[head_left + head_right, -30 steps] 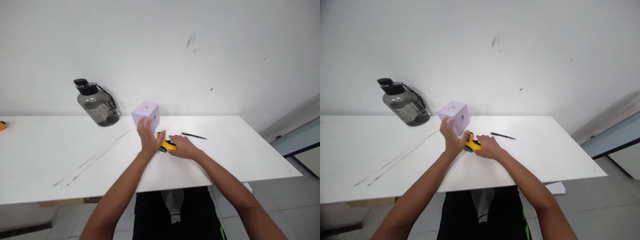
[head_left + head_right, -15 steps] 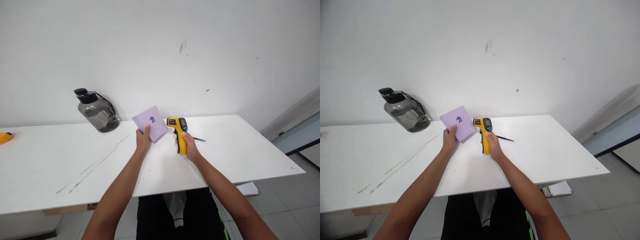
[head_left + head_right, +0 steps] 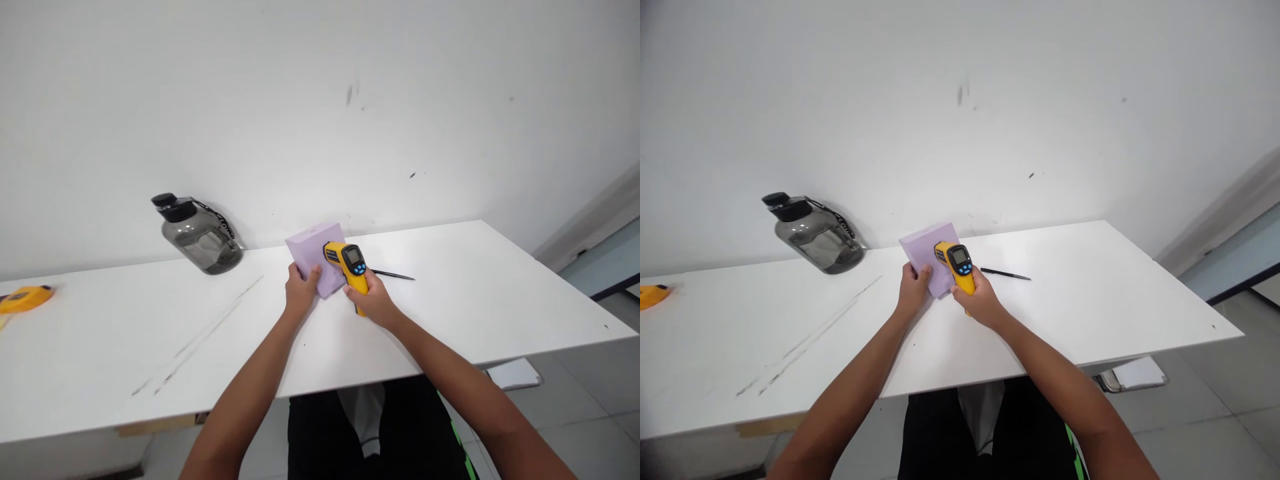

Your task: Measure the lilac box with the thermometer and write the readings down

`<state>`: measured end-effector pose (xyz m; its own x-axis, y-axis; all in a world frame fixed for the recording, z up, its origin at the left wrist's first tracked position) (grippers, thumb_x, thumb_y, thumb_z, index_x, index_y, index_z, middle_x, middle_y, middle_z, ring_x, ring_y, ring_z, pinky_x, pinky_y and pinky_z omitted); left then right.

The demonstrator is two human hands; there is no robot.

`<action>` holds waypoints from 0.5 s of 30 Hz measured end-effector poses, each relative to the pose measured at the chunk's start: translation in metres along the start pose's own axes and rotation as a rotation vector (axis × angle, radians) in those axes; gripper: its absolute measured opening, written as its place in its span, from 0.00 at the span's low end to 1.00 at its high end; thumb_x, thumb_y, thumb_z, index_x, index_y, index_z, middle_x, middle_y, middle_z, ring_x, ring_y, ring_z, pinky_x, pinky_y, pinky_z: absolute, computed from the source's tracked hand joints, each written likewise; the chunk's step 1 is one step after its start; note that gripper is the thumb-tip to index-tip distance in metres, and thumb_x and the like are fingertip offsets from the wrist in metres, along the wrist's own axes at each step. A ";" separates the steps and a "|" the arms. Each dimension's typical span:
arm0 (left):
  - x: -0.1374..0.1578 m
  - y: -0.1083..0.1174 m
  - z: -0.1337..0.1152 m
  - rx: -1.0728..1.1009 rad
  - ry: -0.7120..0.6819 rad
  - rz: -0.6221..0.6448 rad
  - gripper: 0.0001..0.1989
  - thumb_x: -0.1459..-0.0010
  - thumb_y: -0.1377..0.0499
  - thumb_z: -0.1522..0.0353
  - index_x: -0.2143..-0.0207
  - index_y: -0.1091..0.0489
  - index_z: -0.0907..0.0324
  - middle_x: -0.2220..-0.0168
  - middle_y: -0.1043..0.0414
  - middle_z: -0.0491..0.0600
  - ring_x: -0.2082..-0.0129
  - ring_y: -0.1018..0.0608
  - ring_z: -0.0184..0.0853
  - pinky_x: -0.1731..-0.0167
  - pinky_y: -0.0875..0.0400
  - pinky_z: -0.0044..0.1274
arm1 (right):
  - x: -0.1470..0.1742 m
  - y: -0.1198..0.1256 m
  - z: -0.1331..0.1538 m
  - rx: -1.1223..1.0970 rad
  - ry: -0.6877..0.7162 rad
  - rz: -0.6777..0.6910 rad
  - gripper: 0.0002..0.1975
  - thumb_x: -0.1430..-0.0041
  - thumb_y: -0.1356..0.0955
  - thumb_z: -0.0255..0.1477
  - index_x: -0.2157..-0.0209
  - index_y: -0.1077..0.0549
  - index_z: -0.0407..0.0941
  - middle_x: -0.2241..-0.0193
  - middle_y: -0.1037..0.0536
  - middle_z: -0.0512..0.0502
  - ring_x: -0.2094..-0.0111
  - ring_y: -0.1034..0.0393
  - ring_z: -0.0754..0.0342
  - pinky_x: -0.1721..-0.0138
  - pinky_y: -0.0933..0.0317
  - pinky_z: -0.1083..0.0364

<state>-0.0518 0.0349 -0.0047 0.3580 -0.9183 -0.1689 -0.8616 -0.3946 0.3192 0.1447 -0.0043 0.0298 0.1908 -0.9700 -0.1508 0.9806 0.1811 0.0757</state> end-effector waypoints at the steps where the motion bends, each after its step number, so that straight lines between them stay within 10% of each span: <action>1: 0.000 0.000 0.000 -0.010 -0.003 0.001 0.32 0.48 0.40 0.45 0.50 0.38 0.57 0.52 0.27 0.56 0.52 0.24 0.44 0.53 0.29 0.36 | 0.000 0.000 0.000 0.012 0.008 0.006 0.21 0.47 0.31 0.35 0.50 0.30 0.46 0.60 0.23 0.45 0.60 0.29 0.49 0.62 0.32 0.51; 15: 0.000 0.001 -0.001 -0.040 -0.020 -0.004 0.30 0.46 0.41 0.46 0.51 0.36 0.58 0.57 0.26 0.56 0.54 0.23 0.45 0.54 0.29 0.36 | 0.001 -0.001 -0.001 0.048 0.030 0.039 0.21 0.46 0.32 0.32 0.50 0.30 0.45 0.57 0.24 0.44 0.60 0.30 0.50 0.60 0.33 0.51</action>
<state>-0.0526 0.0340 -0.0035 0.3540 -0.9160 -0.1886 -0.8449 -0.3997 0.3554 0.1443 -0.0056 0.0288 0.2305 -0.9569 -0.1767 0.9692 0.2097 0.1287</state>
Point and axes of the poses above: each hand's wrist, its own x-axis away from the middle knuckle, its own y-axis out of the back of the hand, z = x × y, the point moved 1 cm from there along -x, towards the middle knuckle
